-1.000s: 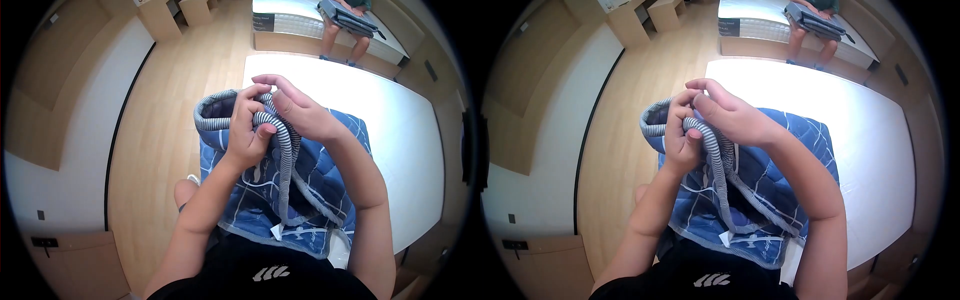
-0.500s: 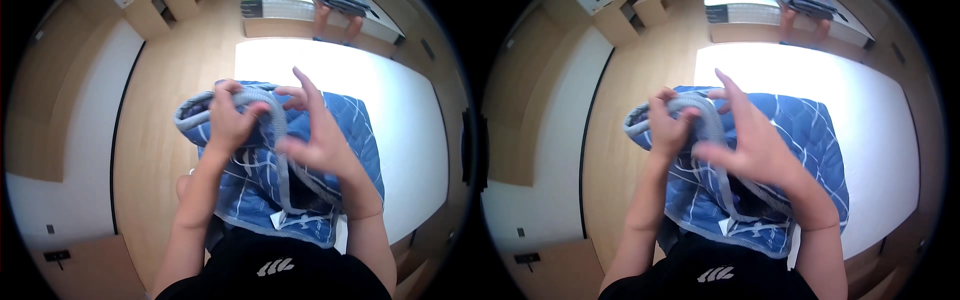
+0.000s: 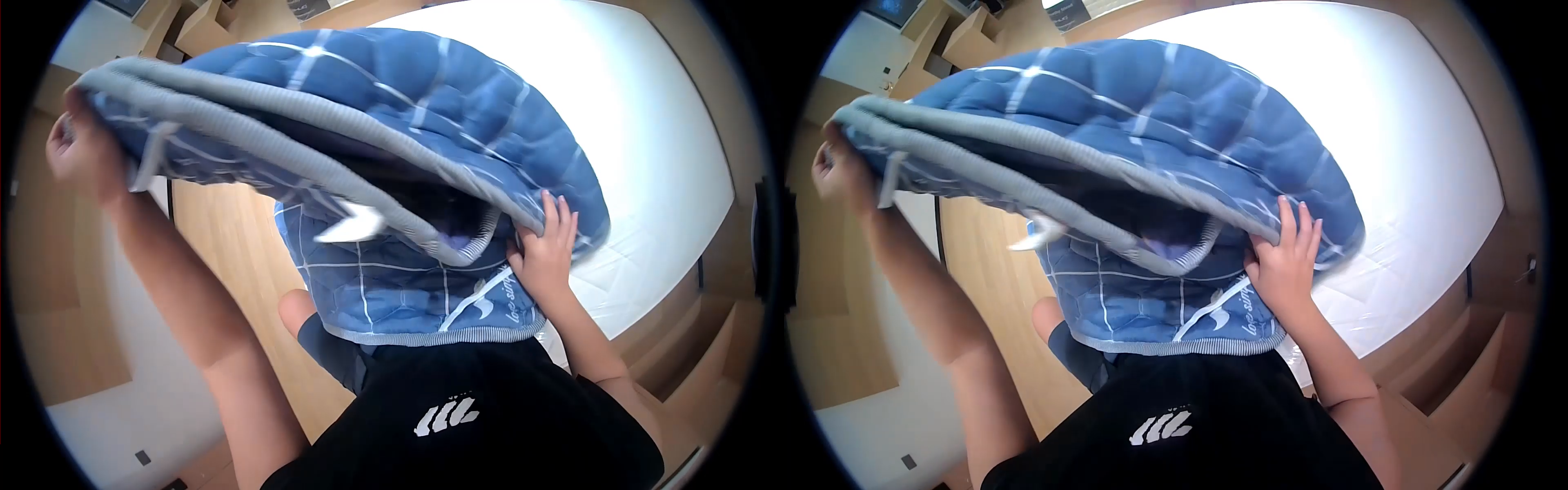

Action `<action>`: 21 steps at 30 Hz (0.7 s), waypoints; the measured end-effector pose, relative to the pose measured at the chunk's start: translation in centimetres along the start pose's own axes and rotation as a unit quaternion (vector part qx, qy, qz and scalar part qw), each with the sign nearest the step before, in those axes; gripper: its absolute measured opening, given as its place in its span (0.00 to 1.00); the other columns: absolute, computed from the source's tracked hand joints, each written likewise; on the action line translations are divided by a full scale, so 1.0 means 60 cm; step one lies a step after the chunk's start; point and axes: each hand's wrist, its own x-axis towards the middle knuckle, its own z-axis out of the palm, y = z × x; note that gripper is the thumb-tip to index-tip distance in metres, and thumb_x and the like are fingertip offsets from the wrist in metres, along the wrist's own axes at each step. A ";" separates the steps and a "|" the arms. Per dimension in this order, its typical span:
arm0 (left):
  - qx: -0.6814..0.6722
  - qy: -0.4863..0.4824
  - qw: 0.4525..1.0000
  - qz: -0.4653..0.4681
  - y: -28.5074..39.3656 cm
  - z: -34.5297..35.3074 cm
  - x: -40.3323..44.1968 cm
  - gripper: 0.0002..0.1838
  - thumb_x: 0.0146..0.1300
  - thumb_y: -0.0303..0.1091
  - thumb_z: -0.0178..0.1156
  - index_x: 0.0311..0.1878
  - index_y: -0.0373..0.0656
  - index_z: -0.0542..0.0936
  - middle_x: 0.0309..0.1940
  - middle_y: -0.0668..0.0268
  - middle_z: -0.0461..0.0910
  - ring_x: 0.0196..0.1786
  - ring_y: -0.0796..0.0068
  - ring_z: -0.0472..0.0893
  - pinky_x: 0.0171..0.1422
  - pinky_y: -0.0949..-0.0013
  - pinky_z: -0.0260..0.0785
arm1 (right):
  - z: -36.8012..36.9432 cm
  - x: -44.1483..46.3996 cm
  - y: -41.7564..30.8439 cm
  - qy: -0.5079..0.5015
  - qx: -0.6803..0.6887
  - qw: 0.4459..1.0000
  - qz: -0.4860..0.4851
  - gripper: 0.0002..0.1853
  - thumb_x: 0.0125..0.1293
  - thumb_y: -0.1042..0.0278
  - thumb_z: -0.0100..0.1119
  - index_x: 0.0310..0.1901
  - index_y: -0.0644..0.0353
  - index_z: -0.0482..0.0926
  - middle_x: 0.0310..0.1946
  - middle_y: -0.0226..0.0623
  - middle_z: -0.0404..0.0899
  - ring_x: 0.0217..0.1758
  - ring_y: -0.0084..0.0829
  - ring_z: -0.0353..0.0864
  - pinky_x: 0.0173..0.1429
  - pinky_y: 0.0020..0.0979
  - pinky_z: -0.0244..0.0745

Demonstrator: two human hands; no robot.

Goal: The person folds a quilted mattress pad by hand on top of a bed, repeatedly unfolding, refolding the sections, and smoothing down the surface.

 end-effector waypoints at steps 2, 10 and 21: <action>-0.032 0.045 0.998 -0.015 0.001 -0.026 0.040 0.35 0.56 0.57 0.75 0.43 0.28 0.80 0.35 0.57 0.85 0.37 0.69 0.84 0.43 0.68 0.77 | 0.003 -0.003 -0.009 -0.077 0.036 0.996 0.040 0.25 0.48 0.67 0.74 0.51 0.49 0.84 0.72 0.53 0.61 0.73 0.67 0.59 0.71 0.74 0.51; 0.045 0.053 0.997 0.043 0.008 -0.320 0.107 0.28 0.64 0.52 0.69 0.43 0.28 0.82 0.36 0.55 0.86 0.37 0.67 0.86 0.44 0.66 0.79 | 0.060 0.015 -0.017 -0.099 0.210 0.973 0.010 0.27 0.51 0.66 0.74 0.53 0.57 0.76 0.62 0.42 0.70 0.53 0.50 0.80 0.54 0.44 0.79; 0.052 0.078 0.995 -0.028 0.045 -0.348 0.114 0.25 0.70 0.48 0.63 0.45 0.28 0.81 0.40 0.54 0.85 0.40 0.65 0.86 0.45 0.67 0.79 | 0.067 -0.012 0.029 -0.074 0.554 0.827 0.067 0.28 0.55 0.80 0.56 0.59 0.61 0.62 0.42 0.45 0.77 0.45 0.37 0.80 0.54 0.34 0.74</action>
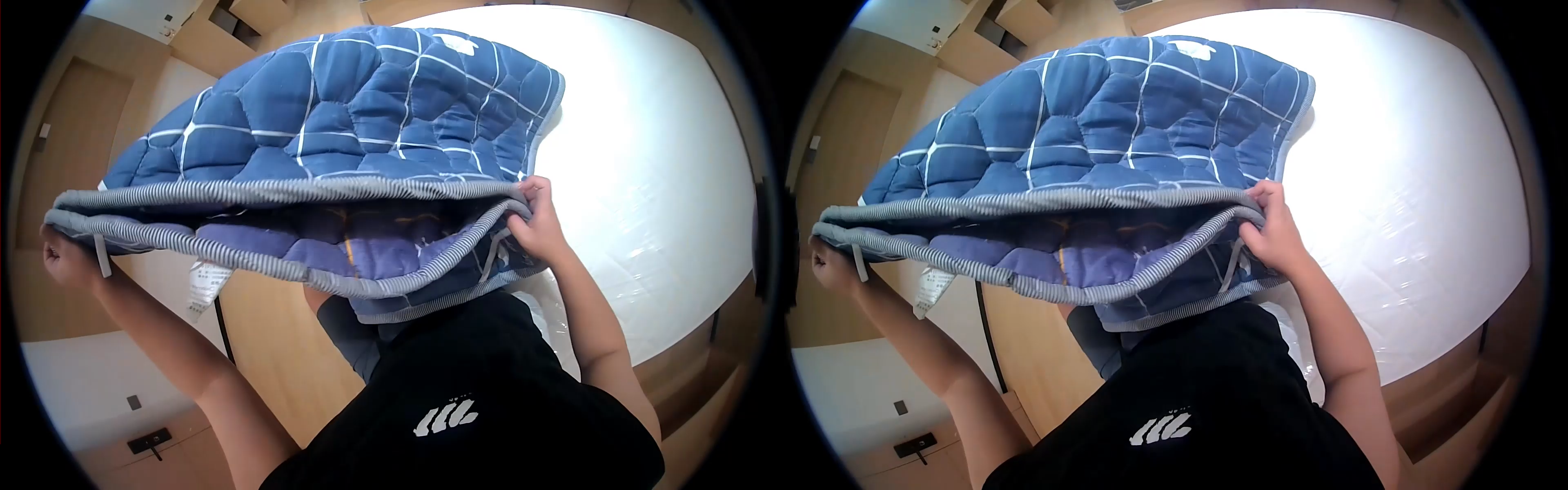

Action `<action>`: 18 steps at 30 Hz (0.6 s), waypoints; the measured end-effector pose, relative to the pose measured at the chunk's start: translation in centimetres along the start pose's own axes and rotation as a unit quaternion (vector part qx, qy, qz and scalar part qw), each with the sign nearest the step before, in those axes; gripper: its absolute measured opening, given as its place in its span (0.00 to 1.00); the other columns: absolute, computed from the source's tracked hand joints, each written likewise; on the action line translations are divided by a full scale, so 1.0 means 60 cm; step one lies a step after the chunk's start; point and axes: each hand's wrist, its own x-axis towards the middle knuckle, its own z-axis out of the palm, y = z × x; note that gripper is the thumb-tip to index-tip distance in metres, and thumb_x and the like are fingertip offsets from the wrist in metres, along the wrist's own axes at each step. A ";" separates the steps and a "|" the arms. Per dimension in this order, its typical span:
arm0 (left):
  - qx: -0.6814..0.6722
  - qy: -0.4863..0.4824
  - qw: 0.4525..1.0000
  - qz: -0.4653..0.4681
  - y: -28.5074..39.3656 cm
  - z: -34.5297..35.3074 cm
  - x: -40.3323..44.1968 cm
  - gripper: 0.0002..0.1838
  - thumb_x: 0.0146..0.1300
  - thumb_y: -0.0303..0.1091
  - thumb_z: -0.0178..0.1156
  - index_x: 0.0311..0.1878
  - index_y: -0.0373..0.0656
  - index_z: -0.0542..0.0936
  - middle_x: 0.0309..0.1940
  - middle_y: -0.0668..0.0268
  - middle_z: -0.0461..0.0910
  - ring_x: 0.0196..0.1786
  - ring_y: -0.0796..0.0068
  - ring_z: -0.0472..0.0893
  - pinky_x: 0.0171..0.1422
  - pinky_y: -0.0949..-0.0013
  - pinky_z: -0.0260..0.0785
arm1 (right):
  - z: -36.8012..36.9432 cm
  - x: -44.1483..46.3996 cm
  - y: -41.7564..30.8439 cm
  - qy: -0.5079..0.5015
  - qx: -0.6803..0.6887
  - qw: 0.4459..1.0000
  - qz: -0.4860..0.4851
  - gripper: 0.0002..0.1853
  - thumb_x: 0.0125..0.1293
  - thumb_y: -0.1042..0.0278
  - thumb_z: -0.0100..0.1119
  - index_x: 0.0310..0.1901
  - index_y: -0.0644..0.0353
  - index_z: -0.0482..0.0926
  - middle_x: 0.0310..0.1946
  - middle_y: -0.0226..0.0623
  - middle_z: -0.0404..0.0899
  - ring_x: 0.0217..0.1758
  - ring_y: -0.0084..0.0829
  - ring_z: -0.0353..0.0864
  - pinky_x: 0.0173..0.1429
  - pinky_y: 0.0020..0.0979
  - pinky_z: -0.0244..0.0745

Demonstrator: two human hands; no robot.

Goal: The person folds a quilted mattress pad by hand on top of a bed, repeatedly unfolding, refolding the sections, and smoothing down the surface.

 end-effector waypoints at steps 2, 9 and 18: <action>0.002 -0.026 0.999 -0.030 -0.016 -0.025 0.004 0.24 0.71 0.48 0.63 0.45 0.29 0.80 0.40 0.54 0.85 0.41 0.66 0.86 0.45 0.67 0.80 | -0.041 -0.004 -0.066 -0.060 0.044 0.996 0.043 0.34 0.52 0.79 0.54 0.64 0.60 0.62 0.41 0.43 0.81 0.41 0.36 0.82 0.52 0.34 0.76; -0.197 -0.258 0.933 -0.153 0.139 -0.007 -0.041 0.26 0.69 0.52 0.66 0.44 0.31 0.78 0.38 0.57 0.84 0.38 0.70 0.84 0.42 0.68 0.80 | -0.143 0.009 -0.138 -0.402 -0.214 0.887 -0.081 0.36 0.46 0.65 0.68 0.62 0.54 0.75 0.54 0.43 0.78 0.65 0.45 0.74 0.69 0.42 0.67; -0.140 -0.207 0.957 -0.148 0.081 0.012 -0.019 0.24 0.72 0.50 0.63 0.37 0.32 0.82 0.34 0.60 0.84 0.35 0.71 0.83 0.41 0.68 0.78 | -0.202 -0.022 -0.026 -0.357 -0.315 0.866 -0.154 0.43 0.40 0.65 0.75 0.64 0.53 0.74 0.72 0.45 0.65 0.76 0.49 0.61 0.76 0.49 0.59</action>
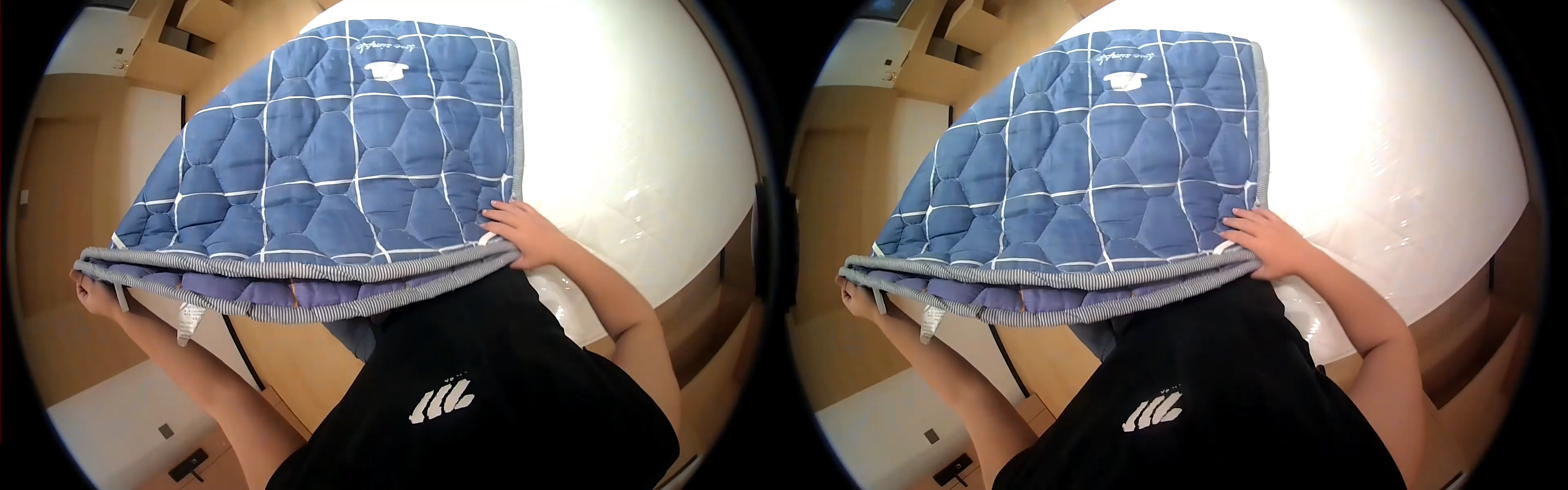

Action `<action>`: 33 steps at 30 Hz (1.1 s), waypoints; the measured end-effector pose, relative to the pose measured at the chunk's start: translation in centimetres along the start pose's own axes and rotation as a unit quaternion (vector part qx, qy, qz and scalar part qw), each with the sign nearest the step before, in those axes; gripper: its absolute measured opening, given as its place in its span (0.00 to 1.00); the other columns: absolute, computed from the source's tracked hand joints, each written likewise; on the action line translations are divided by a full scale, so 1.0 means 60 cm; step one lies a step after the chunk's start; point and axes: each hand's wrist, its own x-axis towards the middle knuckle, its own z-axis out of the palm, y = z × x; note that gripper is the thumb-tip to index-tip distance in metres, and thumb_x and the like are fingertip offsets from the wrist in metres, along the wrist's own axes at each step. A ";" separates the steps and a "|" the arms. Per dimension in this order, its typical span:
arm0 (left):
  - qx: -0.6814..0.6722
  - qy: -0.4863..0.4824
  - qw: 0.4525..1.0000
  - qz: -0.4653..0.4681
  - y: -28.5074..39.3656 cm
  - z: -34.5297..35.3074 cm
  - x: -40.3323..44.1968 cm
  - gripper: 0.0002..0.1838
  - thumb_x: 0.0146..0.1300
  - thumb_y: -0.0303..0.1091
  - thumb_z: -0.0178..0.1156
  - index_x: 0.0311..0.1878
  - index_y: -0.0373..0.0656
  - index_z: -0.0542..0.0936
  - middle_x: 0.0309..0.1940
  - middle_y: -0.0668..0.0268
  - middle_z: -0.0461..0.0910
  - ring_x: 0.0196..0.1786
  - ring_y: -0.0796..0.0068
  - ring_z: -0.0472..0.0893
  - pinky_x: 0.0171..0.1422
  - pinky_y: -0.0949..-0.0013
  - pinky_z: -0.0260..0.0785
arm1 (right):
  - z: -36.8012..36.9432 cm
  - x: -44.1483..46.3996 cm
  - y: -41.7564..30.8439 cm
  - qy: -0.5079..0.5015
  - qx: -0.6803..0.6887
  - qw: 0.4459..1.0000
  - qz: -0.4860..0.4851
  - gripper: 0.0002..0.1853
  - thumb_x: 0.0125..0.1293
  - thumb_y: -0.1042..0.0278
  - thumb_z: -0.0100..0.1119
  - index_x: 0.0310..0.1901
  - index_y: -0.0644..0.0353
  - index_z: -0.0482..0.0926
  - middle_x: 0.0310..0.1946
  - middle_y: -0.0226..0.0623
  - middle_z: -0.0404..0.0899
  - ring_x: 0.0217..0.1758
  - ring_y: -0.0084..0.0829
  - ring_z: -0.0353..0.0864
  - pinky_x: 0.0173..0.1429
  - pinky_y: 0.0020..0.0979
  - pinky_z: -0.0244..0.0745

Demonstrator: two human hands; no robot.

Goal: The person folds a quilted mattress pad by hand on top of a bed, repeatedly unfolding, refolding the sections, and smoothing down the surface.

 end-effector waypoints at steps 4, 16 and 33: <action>0.064 0.058 0.996 0.021 -0.055 -0.051 0.061 0.24 0.72 0.51 0.62 0.37 0.33 0.82 0.34 0.61 0.84 0.35 0.71 0.83 0.40 0.69 0.78 | 0.040 -0.025 0.052 0.107 -0.005 0.992 0.071 0.28 0.42 0.77 0.66 0.52 0.57 0.83 0.60 0.46 0.72 0.67 0.46 0.69 0.72 0.46 0.63; 0.147 0.140 0.979 0.000 -0.075 -0.076 0.062 0.29 0.72 0.56 0.59 0.43 0.31 0.82 0.39 0.60 0.85 0.40 0.70 0.84 0.46 0.68 0.79 | 0.039 0.033 -0.004 0.256 0.405 0.823 0.305 0.20 0.55 0.76 0.67 0.50 0.59 0.75 0.34 0.37 0.83 0.40 0.26 0.80 0.48 0.31 0.76; 0.411 -0.213 0.875 0.142 0.034 0.141 0.286 0.26 0.61 0.52 0.70 0.49 0.38 0.83 0.41 0.51 0.87 0.46 0.55 0.85 0.51 0.56 0.75 | -0.774 0.315 0.057 0.290 -0.464 0.811 0.206 0.17 0.60 0.69 0.59 0.52 0.53 0.79 0.41 0.48 0.85 0.47 0.48 0.85 0.48 0.48 0.79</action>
